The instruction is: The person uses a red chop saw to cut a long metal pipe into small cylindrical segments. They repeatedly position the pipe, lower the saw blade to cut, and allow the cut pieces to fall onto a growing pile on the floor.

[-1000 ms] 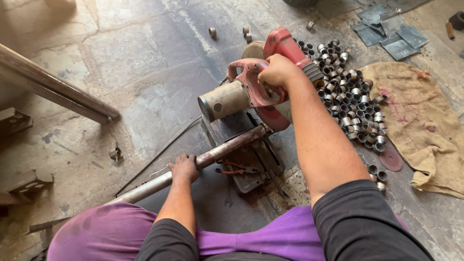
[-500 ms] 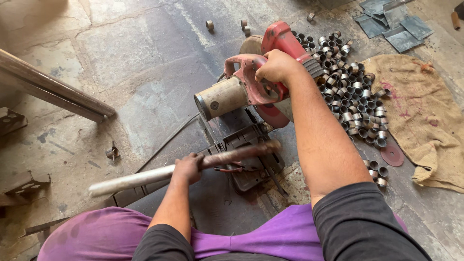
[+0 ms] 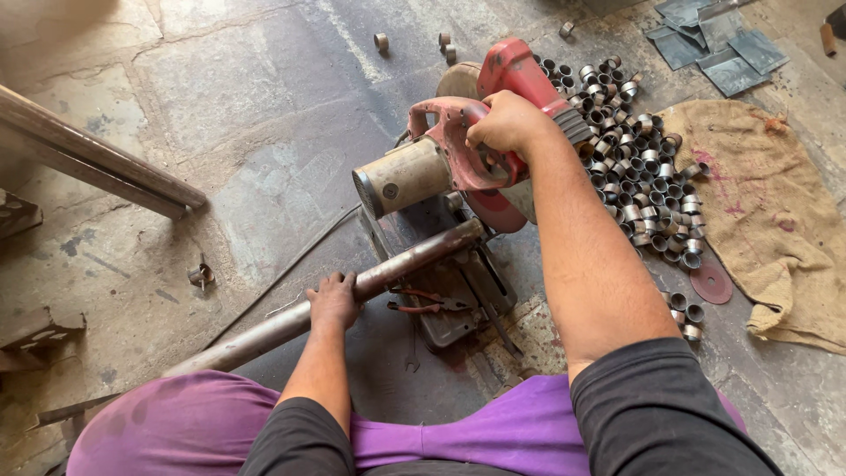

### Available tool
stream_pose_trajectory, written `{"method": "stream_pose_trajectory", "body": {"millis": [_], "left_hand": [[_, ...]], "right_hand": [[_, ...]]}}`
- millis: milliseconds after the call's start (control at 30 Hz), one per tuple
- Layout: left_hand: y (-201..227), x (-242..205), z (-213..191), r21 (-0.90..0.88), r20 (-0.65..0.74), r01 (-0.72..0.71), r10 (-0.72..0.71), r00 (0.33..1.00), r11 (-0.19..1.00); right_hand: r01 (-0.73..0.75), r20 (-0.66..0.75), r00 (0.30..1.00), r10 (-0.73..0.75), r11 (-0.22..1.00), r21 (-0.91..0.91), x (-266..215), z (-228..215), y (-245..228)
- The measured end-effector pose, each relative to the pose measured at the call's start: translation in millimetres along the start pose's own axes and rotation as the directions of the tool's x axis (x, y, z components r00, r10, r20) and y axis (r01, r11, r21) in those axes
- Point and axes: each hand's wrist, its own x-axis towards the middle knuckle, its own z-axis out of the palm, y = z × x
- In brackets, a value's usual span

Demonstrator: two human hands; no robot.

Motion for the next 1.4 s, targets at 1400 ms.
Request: {"method": "stream_pose_trajectory", "body": {"millis": [1400], "left_hand": [[25.6, 44.6, -15.1, 0.008, -0.076, -0.017, 0.018, 0.997, 1.0]], "right_hand": [[0.03, 0.023, 0.999, -0.031, 0.999, 0.035, -0.7, -0.5, 2.7]]}}
